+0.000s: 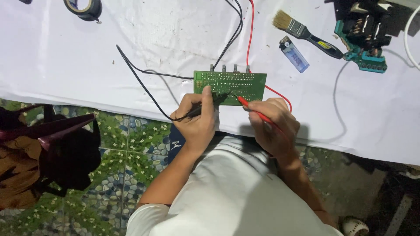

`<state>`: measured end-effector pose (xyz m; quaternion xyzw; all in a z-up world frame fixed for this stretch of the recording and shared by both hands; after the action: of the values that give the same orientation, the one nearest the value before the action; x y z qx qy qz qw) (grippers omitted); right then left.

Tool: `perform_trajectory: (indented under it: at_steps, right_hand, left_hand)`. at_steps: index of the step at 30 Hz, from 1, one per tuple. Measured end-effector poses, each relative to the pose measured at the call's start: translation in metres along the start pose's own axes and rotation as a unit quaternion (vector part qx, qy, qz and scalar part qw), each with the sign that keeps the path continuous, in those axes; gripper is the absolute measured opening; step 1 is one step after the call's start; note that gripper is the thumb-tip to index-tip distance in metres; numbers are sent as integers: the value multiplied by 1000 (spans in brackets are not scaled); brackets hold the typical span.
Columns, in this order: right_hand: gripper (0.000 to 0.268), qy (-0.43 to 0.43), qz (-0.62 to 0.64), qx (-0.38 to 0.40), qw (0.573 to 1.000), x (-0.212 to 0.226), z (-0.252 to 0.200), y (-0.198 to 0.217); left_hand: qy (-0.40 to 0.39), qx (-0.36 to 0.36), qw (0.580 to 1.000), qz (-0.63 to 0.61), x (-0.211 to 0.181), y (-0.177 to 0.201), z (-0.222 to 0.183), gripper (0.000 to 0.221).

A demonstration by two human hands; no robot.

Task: Testing electrical components on a circuit board using a digital multimeter probes.

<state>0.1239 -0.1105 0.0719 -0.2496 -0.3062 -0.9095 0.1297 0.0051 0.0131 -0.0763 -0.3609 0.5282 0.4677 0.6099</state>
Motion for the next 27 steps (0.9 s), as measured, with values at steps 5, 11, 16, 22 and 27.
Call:
perform_trajectory:
  at_steps: [5, 11, 16, 22, 27]
  right_hand:
    - [11, -33, 10, -5, 999, -9, -12, -5]
    - [15, 18, -33, 1, 999, -13, -14, -3]
    - [11, -25, -11, 10, 1000, -7, -13, -2]
    - [13, -32, -9, 26, 999, -9, -16, 0]
    - [15, -39, 7, 39, 998, -13, -18, 2]
  left_hand:
    - [1, 0, 1000, 5, -103, -8, 37, 33]
    - [-5, 0, 1000, -2, -102, -8, 37, 35]
    - [4, 2, 1000, -1, -104, -9, 36, 36]
    - [8, 1, 1000, 29, -102, -5, 36, 37]
    - [19, 0, 999, 32, -98, -4, 33, 36]
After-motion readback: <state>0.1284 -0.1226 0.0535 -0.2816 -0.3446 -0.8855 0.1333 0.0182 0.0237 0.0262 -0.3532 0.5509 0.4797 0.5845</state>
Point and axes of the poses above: each hand's wrist, its own z-axis towards the middle knuckle, its own y-axis out of the back of the hand, x = y × z, the point moved 1 cm from there along z, towards the middle knuckle, and after that the axes turned 6 degrees about y, right-handed, at the moved point
